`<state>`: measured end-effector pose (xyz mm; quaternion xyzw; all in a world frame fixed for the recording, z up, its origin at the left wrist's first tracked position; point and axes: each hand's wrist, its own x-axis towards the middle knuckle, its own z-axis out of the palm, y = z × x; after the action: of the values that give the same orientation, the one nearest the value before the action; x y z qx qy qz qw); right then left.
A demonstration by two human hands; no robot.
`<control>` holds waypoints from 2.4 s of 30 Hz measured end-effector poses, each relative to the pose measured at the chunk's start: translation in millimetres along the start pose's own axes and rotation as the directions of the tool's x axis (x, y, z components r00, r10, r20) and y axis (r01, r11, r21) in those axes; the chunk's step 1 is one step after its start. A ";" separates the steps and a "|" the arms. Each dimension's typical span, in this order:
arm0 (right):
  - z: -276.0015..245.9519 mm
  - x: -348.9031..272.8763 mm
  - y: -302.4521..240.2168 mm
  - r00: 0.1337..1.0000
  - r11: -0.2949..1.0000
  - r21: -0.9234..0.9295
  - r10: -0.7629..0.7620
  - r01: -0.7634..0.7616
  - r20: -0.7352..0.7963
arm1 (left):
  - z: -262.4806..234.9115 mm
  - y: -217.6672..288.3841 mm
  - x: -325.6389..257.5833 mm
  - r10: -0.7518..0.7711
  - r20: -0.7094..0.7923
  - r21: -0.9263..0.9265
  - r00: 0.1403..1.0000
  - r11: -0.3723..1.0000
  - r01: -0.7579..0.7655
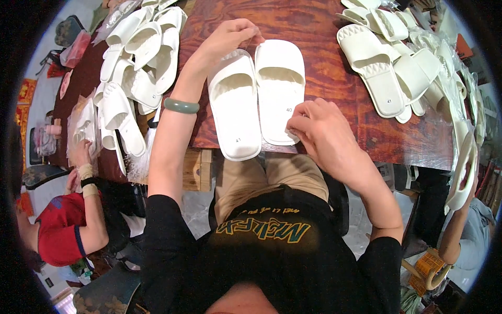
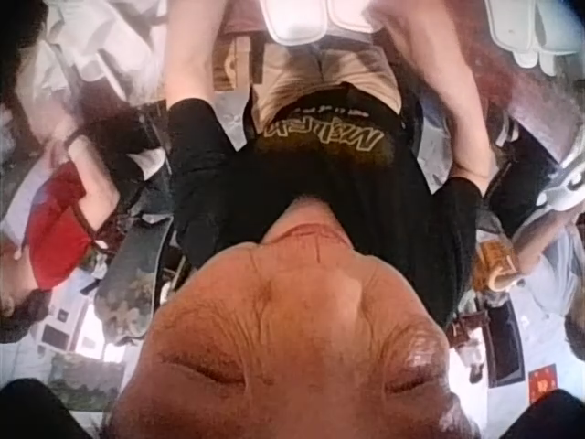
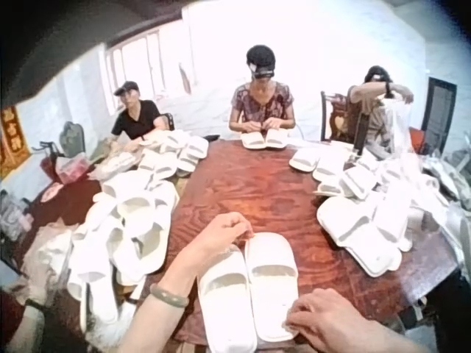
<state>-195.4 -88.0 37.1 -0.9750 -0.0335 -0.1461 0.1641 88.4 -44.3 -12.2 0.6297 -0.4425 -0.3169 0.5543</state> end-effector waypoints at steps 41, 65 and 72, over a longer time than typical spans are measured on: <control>44.3 -10.9 -22.8 0.981 0.988 -0.151 -0.053 0.025 -0.185 | 11.7 -3.6 -4.3 0.023 0.007 0.371 1.000 0.928 -0.024; 64.9 44.4 47.9 0.964 0.942 -0.306 -0.198 0.137 -0.177 | 9.1 6.1 8.0 -0.221 0.197 -0.100 0.955 0.965 0.244; 36.4 74.3 60.4 0.828 0.995 0.099 0.067 -0.014 -0.557 | 2.8 22.9 -14.6 0.190 -0.135 -0.091 0.972 0.975 -0.203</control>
<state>-107.6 -131.7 7.5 -0.8816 0.0301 -0.4198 0.2138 75.2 -32.1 8.4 0.5715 -0.4501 -0.2430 0.6417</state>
